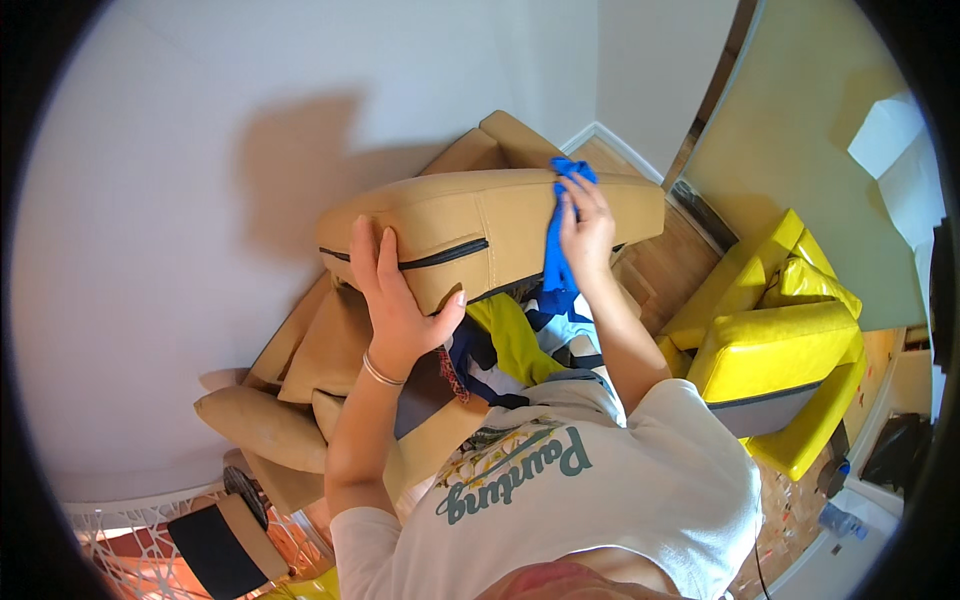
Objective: The person wipes the surface of a brown leather sofa and its cushions using a blue cloth. They move the cushions to clean underneath and continue wiping different sections of the sofa.
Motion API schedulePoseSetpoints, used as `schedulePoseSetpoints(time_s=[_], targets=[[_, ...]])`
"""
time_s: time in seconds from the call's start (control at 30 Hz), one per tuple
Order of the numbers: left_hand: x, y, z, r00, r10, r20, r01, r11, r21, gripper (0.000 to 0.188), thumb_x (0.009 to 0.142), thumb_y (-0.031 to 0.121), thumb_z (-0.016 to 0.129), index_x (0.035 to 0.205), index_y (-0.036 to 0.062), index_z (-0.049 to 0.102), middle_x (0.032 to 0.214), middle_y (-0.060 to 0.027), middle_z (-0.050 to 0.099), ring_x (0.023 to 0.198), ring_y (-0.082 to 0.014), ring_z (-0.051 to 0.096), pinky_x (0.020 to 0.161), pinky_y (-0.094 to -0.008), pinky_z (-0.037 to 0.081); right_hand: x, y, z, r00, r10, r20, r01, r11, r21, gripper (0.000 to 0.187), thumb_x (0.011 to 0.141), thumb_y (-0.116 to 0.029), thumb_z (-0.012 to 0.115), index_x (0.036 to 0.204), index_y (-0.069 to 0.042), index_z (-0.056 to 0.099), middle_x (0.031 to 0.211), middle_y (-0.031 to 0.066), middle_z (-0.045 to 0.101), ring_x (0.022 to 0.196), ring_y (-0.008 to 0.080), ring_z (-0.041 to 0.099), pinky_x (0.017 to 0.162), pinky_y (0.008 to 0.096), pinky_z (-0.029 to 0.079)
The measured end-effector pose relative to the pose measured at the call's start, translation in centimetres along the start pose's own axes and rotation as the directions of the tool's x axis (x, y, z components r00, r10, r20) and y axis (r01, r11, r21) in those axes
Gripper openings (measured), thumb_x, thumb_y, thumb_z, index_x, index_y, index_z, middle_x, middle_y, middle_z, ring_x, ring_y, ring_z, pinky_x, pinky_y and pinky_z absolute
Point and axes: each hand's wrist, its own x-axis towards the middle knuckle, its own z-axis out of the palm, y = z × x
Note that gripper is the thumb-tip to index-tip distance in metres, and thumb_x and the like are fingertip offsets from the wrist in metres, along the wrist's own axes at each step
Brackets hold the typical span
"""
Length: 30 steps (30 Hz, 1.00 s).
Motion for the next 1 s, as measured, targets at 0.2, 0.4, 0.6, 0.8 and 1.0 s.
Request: schedulePoseSetpoints(time_s=[0.2,0.4,0.6,0.8,1.0], targets=[[0.5,2.2,0.6,1.0,-0.017,0.004,0.017,0.998,0.055,0.092,0.079,0.026,0.074,0.151,-0.0052,0.027,0.156,-0.0359,0.022,0.144,-0.0494,0.028,0.116,-0.0563,0.025,0.5,-12.7,-0.1,0.908,-0.413,0.071,0.346,0.834,0.429,0.023,0.084,-0.004,0.067,0.105,-0.006,0.073,0.116,0.0155,0.07,0.111,0.0367,0.065,0.097,0.045,0.052],[-0.1,3.5,0.4,0.998,-0.033,0.046,0.032,0.999,0.02,0.103,0.072,0.031,0.082,0.151,-0.0026,0.026,0.155,-0.0377,0.02,0.141,-0.0548,0.026,0.114,-0.0585,0.025,1.1,-10.0,-0.9,0.89,-0.453,0.051,0.394,0.821,0.412,0.026,0.085,-0.007,0.07,0.11,-0.005,0.073,0.119,0.0165,0.069,0.108,0.0354,0.066,0.093,0.042,0.053],[2.3,2.6,-3.1,0.91,0.131,0.393,-0.151,0.988,0.02,0.1,0.053,0.041,0.093,0.141,0.0197,0.051,0.152,-0.035,0.024,0.135,-0.0543,0.03,0.109,-0.0587,0.028,-0.3,0.0,-3.2,0.998,-0.057,-0.024,0.058,0.997,0.053,0.031,0.082,-0.012,0.07,0.112,-0.001,0.069,0.109,0.02,0.069,0.1,0.0378,0.064,0.089,0.0433,0.051],[4.6,-2.3,-2.4,0.952,0.194,0.236,-0.175,0.98,-0.098,0.096,0.055,0.038,0.093,0.14,0.0208,0.052,0.151,-0.0341,0.028,0.136,-0.0522,0.033,0.111,-0.058,0.031,-7.1,-2.5,-2.4,0.94,-0.338,0.053,0.334,0.94,0.063,0.041,0.072,-0.007,0.065,0.113,-0.009,0.069,0.115,0.0158,0.059,0.104,0.0366,0.055,0.09,0.0457,0.047],[7.5,-0.3,-1.4,0.931,0.243,0.274,-0.226,0.97,-0.09,0.098,0.055,0.033,0.093,0.14,0.0128,0.05,0.151,-0.0322,0.029,0.136,-0.0493,0.036,0.11,-0.0567,0.035,-4.3,-8.5,-0.9,0.875,-0.485,-0.001,0.47,0.847,0.247,0.052,0.069,-0.012,0.071,0.12,-0.01,0.067,0.137,0.0156,0.056,0.121,0.0393,0.054,0.101,0.0507,0.045]])
